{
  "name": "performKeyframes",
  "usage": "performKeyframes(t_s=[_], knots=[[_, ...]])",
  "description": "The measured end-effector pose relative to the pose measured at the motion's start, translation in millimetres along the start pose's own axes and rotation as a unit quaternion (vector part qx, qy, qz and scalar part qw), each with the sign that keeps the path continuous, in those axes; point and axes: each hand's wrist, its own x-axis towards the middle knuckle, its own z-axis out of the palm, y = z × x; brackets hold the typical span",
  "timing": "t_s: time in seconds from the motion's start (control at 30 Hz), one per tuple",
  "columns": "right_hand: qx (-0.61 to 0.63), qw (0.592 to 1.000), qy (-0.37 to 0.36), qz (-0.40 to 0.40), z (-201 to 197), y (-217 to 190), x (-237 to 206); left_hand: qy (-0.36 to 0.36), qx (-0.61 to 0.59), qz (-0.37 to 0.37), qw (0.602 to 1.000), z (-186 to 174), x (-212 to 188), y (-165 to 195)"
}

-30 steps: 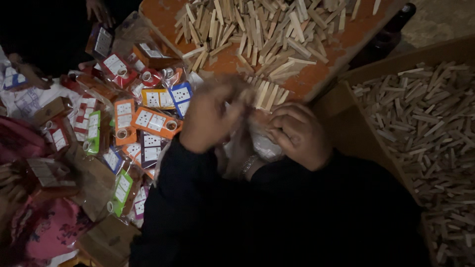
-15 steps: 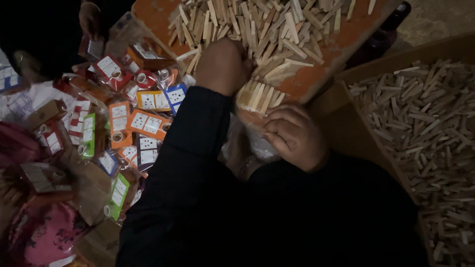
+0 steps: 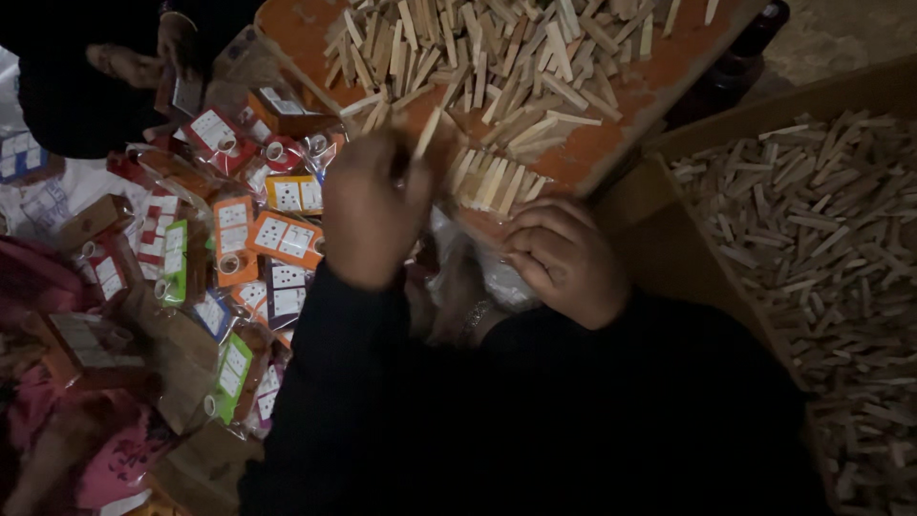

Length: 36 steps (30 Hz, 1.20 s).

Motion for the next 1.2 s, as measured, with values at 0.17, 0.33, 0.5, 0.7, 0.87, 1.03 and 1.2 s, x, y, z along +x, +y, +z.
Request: performKeyframes(t_s=[0.17, 0.33, 0.5, 0.7, 0.87, 1.03, 1.2], knots=[[-0.025, 0.998, 0.034, -0.039, -0.6, 9.0, 1.3, -0.048, -0.074, -0.061, 0.994, -37.0, -49.7, 21.9], [-0.076, 0.994, 0.053, 0.055, -5.9, 12.7, -0.4, -0.075, -0.084, -0.073, 0.991, -43.3, -69.8, 30.1], [-0.141, 0.986, -0.004, 0.084, -7.6, 11.2, 2.7, -0.027, -0.048, -0.024, 0.998, -24.2, -69.4, 41.6], [-0.126, 0.988, 0.025, 0.083, -9.3, 6.3, 3.9, -0.039, -0.063, 0.005, 0.997, -15.1, -65.6, 55.7], [-0.115, 0.989, 0.035, 0.081, -10.2, 3.5, 4.0, -0.023, -0.05, 0.027, 0.998, -8.9, -63.3, 58.5], [-0.12, 0.989, 0.033, 0.079, -9.1, 2.8, 4.7, -0.027, -0.062, 0.021, 0.997, -5.1, -64.1, 59.0], [-0.123, 0.989, 0.036, 0.075, -8.8, 3.1, 2.8, -0.021, -0.082, 0.018, 0.996, -0.2, -66.2, 57.2]])
